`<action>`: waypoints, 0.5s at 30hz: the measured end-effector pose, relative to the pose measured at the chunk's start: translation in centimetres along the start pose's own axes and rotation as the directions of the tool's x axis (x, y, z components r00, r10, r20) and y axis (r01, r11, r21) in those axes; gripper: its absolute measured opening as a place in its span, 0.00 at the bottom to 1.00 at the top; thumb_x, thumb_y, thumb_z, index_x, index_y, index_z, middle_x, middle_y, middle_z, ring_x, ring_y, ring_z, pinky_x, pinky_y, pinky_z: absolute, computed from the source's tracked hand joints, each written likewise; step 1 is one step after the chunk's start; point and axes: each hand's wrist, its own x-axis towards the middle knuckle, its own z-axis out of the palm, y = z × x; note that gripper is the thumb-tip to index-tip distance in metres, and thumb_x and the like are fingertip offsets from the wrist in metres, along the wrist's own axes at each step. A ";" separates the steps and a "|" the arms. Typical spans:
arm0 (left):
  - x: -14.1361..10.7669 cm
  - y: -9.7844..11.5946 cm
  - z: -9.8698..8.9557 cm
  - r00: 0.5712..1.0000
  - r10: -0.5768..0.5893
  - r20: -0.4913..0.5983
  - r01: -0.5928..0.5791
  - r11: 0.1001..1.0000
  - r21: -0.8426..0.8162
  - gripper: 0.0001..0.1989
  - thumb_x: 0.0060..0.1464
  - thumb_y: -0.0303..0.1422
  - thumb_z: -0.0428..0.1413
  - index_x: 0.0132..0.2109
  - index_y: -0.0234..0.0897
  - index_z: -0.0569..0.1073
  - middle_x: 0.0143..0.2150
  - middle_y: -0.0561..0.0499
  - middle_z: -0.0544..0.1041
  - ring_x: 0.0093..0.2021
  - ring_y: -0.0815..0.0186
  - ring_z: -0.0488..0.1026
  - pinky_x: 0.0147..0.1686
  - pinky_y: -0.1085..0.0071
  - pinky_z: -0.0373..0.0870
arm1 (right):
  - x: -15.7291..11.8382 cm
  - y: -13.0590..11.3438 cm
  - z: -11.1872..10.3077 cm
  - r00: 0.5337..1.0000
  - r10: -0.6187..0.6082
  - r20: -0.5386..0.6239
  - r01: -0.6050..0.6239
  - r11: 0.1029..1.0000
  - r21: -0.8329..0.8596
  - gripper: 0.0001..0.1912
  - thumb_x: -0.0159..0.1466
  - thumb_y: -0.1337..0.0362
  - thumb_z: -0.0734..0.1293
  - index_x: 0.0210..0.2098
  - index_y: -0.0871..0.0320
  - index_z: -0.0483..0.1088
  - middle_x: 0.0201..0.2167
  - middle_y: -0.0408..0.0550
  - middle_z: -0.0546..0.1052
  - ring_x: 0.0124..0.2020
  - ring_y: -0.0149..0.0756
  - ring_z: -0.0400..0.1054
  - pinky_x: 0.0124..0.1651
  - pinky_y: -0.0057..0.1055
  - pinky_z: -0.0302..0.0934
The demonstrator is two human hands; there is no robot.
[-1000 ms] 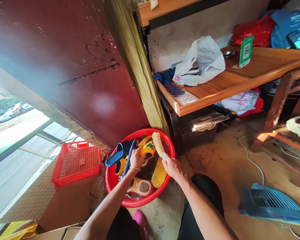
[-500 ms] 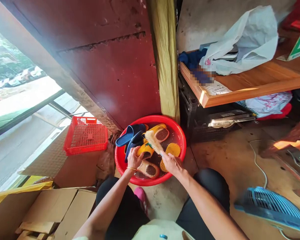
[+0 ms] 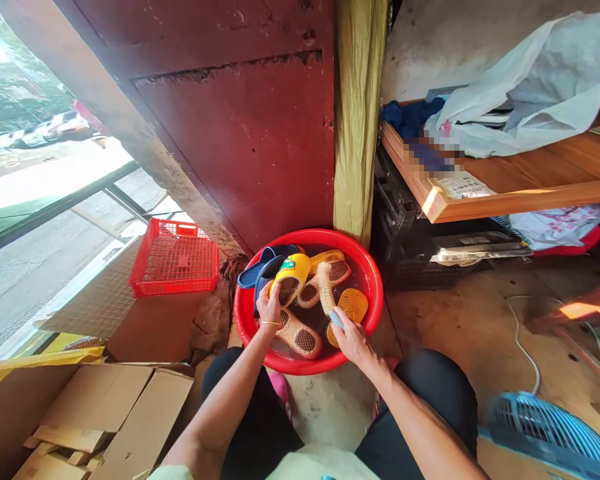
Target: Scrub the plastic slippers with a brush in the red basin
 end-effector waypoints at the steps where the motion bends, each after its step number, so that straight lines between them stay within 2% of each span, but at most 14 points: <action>1: 0.3 -0.1 0.2 1.000 -0.025 -0.008 0.025 0.999 -0.020 0.22 0.61 0.46 0.52 0.54 0.37 0.74 0.52 0.44 0.77 0.53 0.58 0.74 0.56 0.62 0.68 | -0.3 -0.2 0.4 1.000 -0.010 -0.009 0.010 1.000 0.010 0.27 0.69 0.62 0.57 0.66 0.57 0.63 0.59 0.54 0.74 0.59 0.40 0.70 0.60 0.37 0.65; 4: 0.4 -0.5 1.1 0.994 -0.109 0.032 0.111 0.988 -0.107 0.21 0.59 0.47 0.54 0.52 0.37 0.75 0.48 0.45 0.79 0.51 0.59 0.75 0.54 0.63 0.70 | -0.9 -0.9 1.8 0.999 -0.027 -0.031 0.027 0.999 0.024 0.27 0.69 0.63 0.56 0.66 0.59 0.63 0.60 0.55 0.73 0.59 0.40 0.69 0.60 0.36 0.64; 7: -0.5 -0.5 2.2 0.959 -0.228 0.169 0.263 0.938 -0.226 0.21 0.59 0.48 0.54 0.48 0.36 0.76 0.42 0.46 0.80 0.46 0.59 0.76 0.48 0.63 0.74 | -0.3 -1.8 3.3 1.000 -0.018 -0.010 0.018 1.000 0.008 0.27 0.69 0.62 0.56 0.66 0.59 0.63 0.58 0.56 0.75 0.57 0.41 0.71 0.58 0.35 0.66; 9: -1.2 -0.2 2.8 0.899 -0.318 0.301 0.404 0.868 -0.290 0.22 0.58 0.49 0.55 0.46 0.34 0.75 0.39 0.45 0.80 0.42 0.59 0.78 0.44 0.62 0.76 | 1.1 -2.3 3.6 1.000 0.004 -0.007 -0.004 1.000 -0.026 0.27 0.69 0.63 0.56 0.66 0.59 0.63 0.57 0.56 0.76 0.57 0.41 0.72 0.58 0.35 0.66; 12: -1.7 0.6 3.2 0.770 -0.381 0.512 0.600 0.708 -0.374 0.22 0.56 0.47 0.59 0.48 0.33 0.74 0.39 0.44 0.80 0.39 0.59 0.79 0.40 0.59 0.79 | 4.7 -2.6 2.7 0.996 0.074 -0.051 -0.077 0.994 -0.075 0.26 0.68 0.64 0.57 0.64 0.60 0.66 0.55 0.56 0.77 0.57 0.42 0.71 0.59 0.36 0.65; 14: -1.8 1.0 3.1 0.707 -0.383 0.595 0.676 0.613 -0.409 0.21 0.55 0.45 0.61 0.48 0.33 0.73 0.40 0.43 0.80 0.39 0.58 0.79 0.39 0.57 0.79 | 6.7 -2.8 1.8 0.991 0.107 -0.076 -0.114 0.989 -0.096 0.25 0.68 0.64 0.57 0.62 0.61 0.68 0.55 0.57 0.77 0.57 0.43 0.71 0.59 0.36 0.65; 15: -1.7 1.1 3.1 0.689 -0.385 0.614 0.698 0.581 -0.418 0.21 0.55 0.45 0.61 0.48 0.33 0.73 0.40 0.42 0.80 0.39 0.58 0.79 0.39 0.56 0.80 | 7.1 -2.9 1.5 0.990 0.115 -0.084 -0.124 0.987 -0.106 0.25 0.67 0.64 0.57 0.62 0.62 0.68 0.54 0.57 0.78 0.56 0.43 0.72 0.58 0.37 0.66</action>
